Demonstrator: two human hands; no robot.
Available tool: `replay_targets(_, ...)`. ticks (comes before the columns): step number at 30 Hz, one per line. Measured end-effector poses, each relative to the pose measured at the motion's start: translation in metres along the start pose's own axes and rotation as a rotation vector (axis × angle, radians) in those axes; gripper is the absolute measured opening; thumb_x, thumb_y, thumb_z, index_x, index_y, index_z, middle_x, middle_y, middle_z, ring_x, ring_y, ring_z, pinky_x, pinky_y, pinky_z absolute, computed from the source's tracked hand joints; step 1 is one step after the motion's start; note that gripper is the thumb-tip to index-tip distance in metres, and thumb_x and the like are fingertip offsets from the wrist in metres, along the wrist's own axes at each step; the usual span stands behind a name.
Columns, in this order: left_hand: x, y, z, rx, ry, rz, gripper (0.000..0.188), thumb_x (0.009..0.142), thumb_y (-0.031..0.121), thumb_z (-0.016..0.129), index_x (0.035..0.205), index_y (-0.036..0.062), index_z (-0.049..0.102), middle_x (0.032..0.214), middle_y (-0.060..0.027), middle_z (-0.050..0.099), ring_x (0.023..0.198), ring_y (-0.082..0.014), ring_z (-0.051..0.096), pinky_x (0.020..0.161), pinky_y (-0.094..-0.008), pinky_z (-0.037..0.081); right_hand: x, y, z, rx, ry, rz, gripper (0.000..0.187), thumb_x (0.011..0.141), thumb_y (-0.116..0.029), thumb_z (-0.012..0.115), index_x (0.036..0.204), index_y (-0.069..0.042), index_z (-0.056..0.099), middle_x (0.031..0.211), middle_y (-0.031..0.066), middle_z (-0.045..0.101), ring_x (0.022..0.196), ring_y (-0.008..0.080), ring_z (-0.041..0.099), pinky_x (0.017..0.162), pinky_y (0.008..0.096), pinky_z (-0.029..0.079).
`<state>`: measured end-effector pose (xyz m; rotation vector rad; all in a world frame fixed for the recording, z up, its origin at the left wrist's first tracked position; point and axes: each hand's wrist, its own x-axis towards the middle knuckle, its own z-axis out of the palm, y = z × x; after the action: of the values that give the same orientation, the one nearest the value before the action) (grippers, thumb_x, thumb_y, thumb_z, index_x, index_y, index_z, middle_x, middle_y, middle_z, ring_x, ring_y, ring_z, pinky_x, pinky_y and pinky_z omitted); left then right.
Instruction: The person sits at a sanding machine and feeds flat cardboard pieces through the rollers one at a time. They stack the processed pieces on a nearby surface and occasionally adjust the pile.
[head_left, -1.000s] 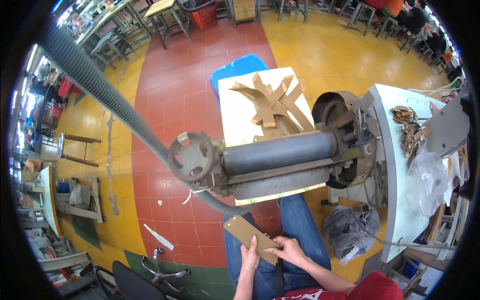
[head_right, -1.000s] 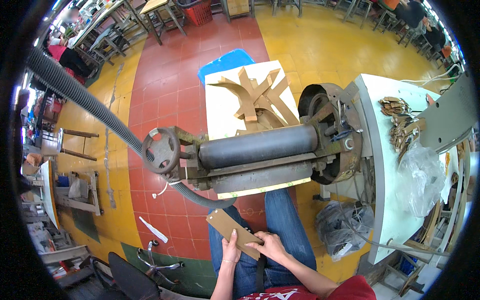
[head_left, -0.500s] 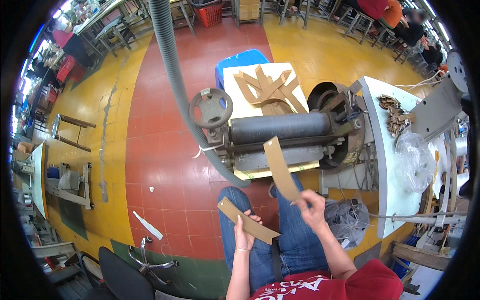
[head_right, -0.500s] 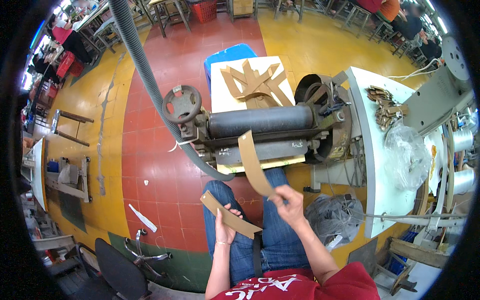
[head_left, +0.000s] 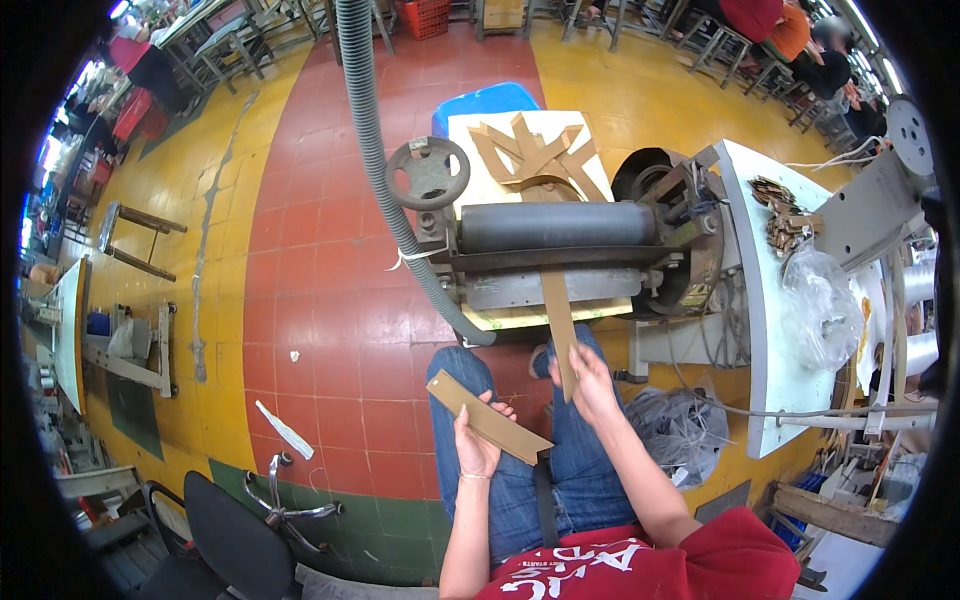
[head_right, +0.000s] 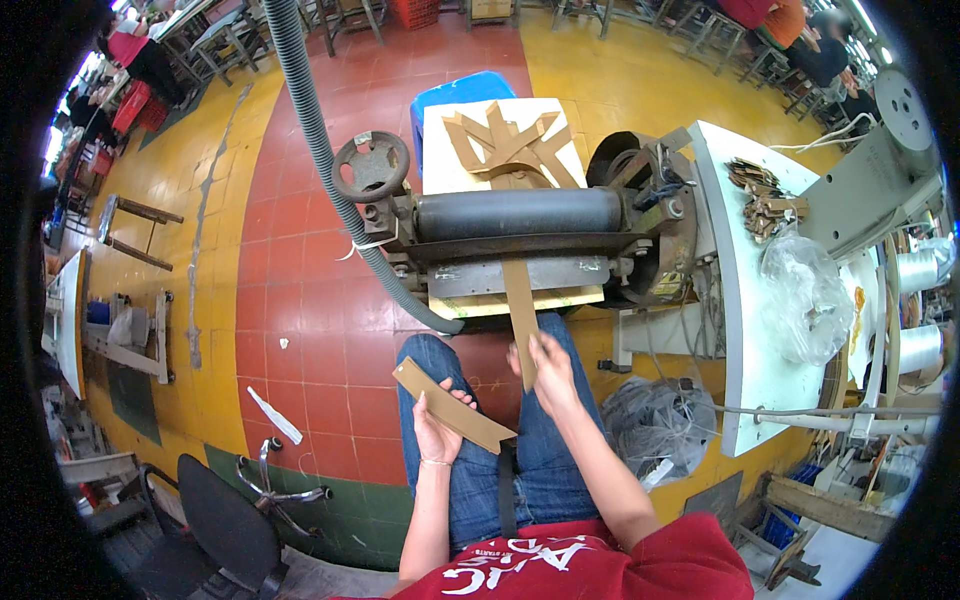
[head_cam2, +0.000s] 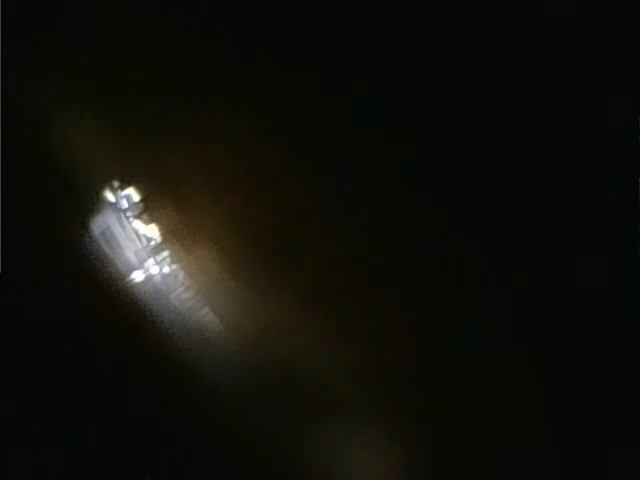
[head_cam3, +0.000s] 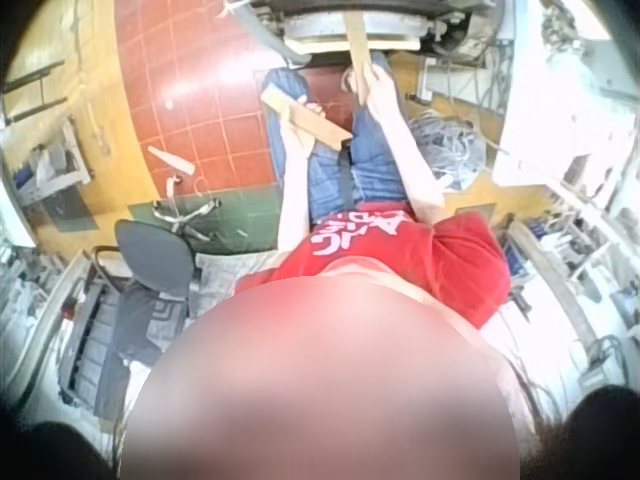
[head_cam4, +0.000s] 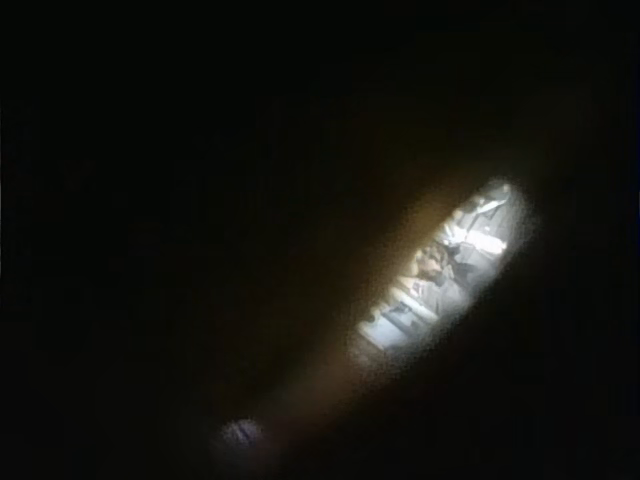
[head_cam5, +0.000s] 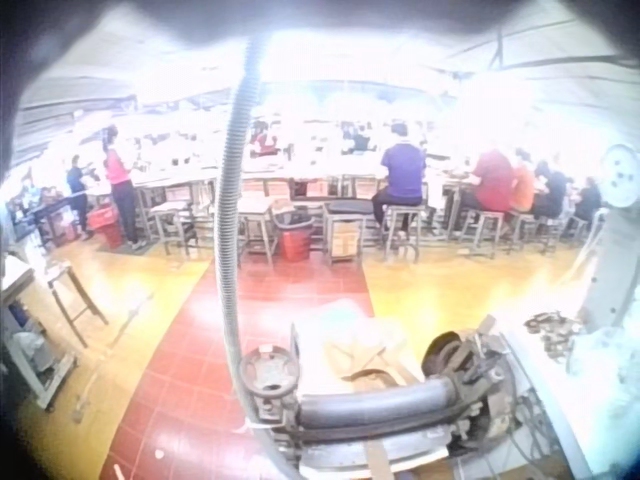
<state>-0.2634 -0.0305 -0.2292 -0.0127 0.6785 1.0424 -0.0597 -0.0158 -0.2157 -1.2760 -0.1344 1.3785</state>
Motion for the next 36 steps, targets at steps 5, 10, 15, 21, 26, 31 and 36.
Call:
replay_targets(5, 0.001, 0.001, 0.002, -0.049, -0.022, -0.021, 0.052, 0.093, 0.038, 0.04, 0.126, -0.0013, 0.046, 0.105, -0.0171, 0.059, 0.095, -0.0274, 0.058, 0.092, -0.0439, 0.047, 0.048, 0.002, 0.014, 0.261, 0.156, -0.076, 0.058, 0.091, -0.037, 0.059, 0.131, -0.001, 0.037, 0.113, 0.0155, 0.053, 0.1, 0.0224, 0.055, 0.091, 0.0333, 0.044)
replay_targets(10, 0.003, -0.004, 0.0, 0.196, 0.026, -0.037, 0.05, 0.097, 0.036, 0.036, 0.13, -0.0018, 0.042, 0.113, -0.0192, 0.058, 0.106, -0.029, 0.058, 0.093, -0.0432, 0.048, -0.037, 0.051, -0.021, 0.239, 0.049, 0.479, 0.066, 0.09, -0.045, 0.057, 0.137, -0.004, 0.036, 0.13, 0.0197, 0.047, 0.119, 0.028, 0.049, 0.098, 0.0389, 0.041)
replay_targets(15, 0.003, -0.007, 0.002, 0.313, 0.044, -0.061, 0.046, 0.099, 0.035, 0.039, 0.126, -0.0026, 0.045, 0.112, -0.019, 0.06, 0.103, -0.0275, 0.06, 0.088, -0.0398, 0.051, -0.086, 0.024, -0.014, -0.542, -0.348, 0.367, 0.034, 0.092, -0.028, 0.06, 0.116, -0.004, 0.058, 0.106, 0.0086, 0.065, 0.101, 0.0226, 0.061, 0.088, 0.0323, 0.047)
replay_targets(21, 0.001, -0.004, 0.004, 0.325, 0.082, -0.026, 0.027, 0.095, 0.019, 0.054, 0.114, 0.0002, 0.055, 0.102, -0.0117, 0.064, 0.092, -0.022, 0.064, 0.08, -0.0342, 0.054, -0.063, -0.064, 0.008, -1.125, -0.361, -0.43, 0.05, 0.08, -0.042, 0.07, 0.107, -0.002, 0.061, 0.102, 0.0153, 0.065, 0.092, 0.0267, 0.064, 0.081, 0.0355, 0.051)
replay_targets(26, -0.001, -0.005, -0.002, 0.204, 0.069, 0.061, 0.022, 0.091, 0.011, 0.059, 0.111, 0.0034, 0.058, 0.101, -0.0058, 0.065, 0.09, -0.0163, 0.063, 0.08, -0.0315, 0.053, -0.073, -0.02, 0.019, -1.374, -0.547, -0.075, 0.057, 0.072, -0.052, 0.073, 0.096, -0.001, 0.063, 0.096, 0.0161, 0.065, 0.088, 0.0308, 0.065, 0.076, 0.0368, 0.052)
replay_targets(31, -0.004, -0.002, -0.004, 0.185, 0.084, 0.041, 0.025, 0.09, 0.009, 0.061, 0.114, 0.0039, 0.056, 0.103, -0.0051, 0.063, 0.092, -0.0163, 0.063, 0.081, -0.0316, 0.053, -0.095, -0.02, 0.037, -1.418, -0.484, -0.294, 0.046, 0.079, -0.041, 0.069, 0.1, -0.001, 0.064, 0.093, 0.0173, 0.064, 0.088, 0.0345, 0.063, 0.077, 0.0398, 0.051)
replay_targets(36, -0.003, -0.003, 0.001, 0.167, 0.071, 0.038, 0.027, 0.089, 0.009, 0.061, 0.115, 0.0044, 0.055, 0.104, -0.0054, 0.063, 0.093, -0.0166, 0.062, 0.082, -0.032, 0.053, -0.071, -0.155, 0.062, -1.149, -0.461, -0.668, 0.029, 0.077, -0.017, 0.075, 0.099, -0.002, 0.066, 0.096, 0.0107, 0.068, 0.092, 0.0207, 0.066, 0.083, 0.0345, 0.051)
